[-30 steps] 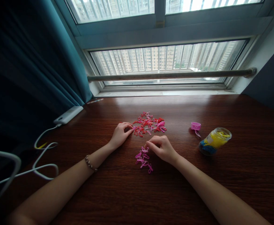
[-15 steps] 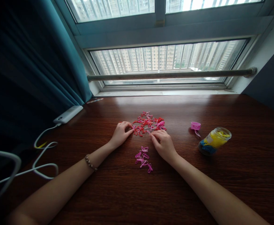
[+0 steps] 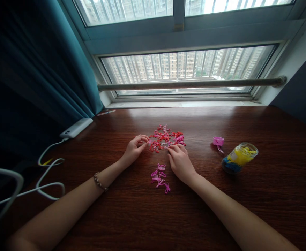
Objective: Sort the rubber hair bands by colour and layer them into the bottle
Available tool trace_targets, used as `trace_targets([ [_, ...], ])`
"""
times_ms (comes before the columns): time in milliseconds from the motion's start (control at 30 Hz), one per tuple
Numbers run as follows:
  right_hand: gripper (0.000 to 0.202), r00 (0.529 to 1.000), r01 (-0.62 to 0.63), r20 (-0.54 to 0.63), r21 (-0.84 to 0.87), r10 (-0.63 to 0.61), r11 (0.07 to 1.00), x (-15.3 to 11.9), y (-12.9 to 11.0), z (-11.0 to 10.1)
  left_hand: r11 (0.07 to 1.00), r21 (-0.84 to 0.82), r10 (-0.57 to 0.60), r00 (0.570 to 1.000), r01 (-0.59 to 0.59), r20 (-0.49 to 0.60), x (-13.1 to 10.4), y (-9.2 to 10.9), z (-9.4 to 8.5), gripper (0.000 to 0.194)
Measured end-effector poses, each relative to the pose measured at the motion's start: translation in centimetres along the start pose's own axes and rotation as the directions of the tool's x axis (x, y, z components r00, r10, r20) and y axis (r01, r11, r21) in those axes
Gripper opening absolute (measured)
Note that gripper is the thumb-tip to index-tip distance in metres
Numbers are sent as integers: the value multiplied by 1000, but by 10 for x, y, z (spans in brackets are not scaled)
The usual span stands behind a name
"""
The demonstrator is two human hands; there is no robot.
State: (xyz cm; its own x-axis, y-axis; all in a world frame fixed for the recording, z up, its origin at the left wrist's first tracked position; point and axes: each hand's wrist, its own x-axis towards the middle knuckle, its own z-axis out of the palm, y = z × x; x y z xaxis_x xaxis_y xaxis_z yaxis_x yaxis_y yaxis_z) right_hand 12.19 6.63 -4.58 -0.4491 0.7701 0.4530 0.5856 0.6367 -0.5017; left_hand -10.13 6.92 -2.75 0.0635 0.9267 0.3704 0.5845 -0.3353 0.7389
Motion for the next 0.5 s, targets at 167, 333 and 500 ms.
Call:
trace_targets([
  [167,27,972,-114,-180,216,154,970,3,4,-5,961,-203,253,893,-188,372,-16,36,3,9],
  [333,25,933,-192,-219,369,286,910,5,3,-10,916,-193,400,752,-353,524,-28,52,9,7],
  [500,22,957,-108,-190,462,217,880,3,-9,-21,946,-77,321,872,-316,369,-22,38,8,15],
])
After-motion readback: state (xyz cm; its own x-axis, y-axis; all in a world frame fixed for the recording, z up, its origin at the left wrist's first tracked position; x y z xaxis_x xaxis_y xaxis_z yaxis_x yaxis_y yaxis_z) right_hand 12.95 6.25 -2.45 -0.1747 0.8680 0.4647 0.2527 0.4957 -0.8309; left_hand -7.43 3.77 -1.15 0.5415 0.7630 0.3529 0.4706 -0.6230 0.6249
